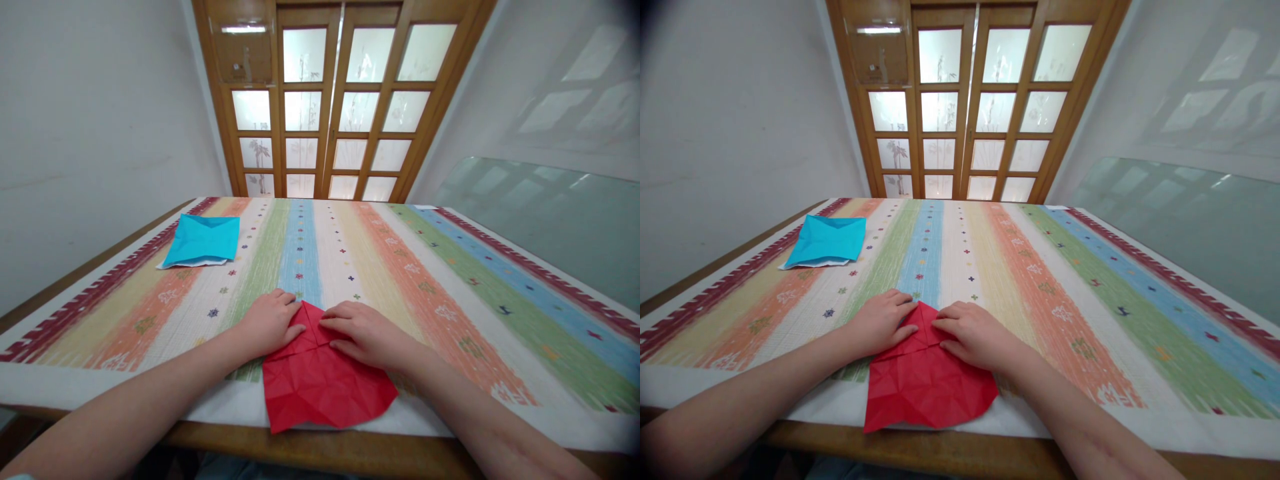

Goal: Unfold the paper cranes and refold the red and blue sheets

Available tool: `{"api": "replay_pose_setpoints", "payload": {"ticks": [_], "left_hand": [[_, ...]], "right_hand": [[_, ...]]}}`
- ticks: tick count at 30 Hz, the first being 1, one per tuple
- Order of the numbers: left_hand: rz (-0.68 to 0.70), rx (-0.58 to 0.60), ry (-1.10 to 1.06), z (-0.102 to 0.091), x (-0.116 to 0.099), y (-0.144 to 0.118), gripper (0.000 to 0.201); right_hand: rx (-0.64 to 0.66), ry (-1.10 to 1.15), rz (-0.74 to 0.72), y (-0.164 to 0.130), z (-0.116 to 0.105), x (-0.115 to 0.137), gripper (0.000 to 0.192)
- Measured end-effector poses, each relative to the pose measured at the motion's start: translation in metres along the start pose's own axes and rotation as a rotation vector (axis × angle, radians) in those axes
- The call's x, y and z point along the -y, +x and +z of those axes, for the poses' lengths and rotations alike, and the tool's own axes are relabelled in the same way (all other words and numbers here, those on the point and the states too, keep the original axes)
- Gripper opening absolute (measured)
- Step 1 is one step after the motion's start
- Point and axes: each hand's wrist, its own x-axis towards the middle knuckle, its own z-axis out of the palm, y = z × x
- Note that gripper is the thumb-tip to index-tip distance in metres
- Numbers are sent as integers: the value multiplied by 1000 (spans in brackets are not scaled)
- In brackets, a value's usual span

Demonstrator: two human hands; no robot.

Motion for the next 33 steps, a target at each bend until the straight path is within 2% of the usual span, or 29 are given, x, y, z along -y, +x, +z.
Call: {"api": "replay_pose_setpoints", "payload": {"ticks": [7, 15, 19, 33], "left_hand": [[-43, 48, 4, 2, 1, 0, 44], [-72, 71, -27, 0, 0, 1, 47], [-78, 76, -38, -1, 0, 2, 47], [-75, 80, -15, -1, 2, 1, 51]], "right_hand": [[-28, -32, -73, 0, 10, -3, 26], [-71, -146, -63, 1, 20, -1, 33], [-73, -170, -75, 3, 25, -1, 26], [-37, -147, -141, 4, 22, -7, 24]]}}
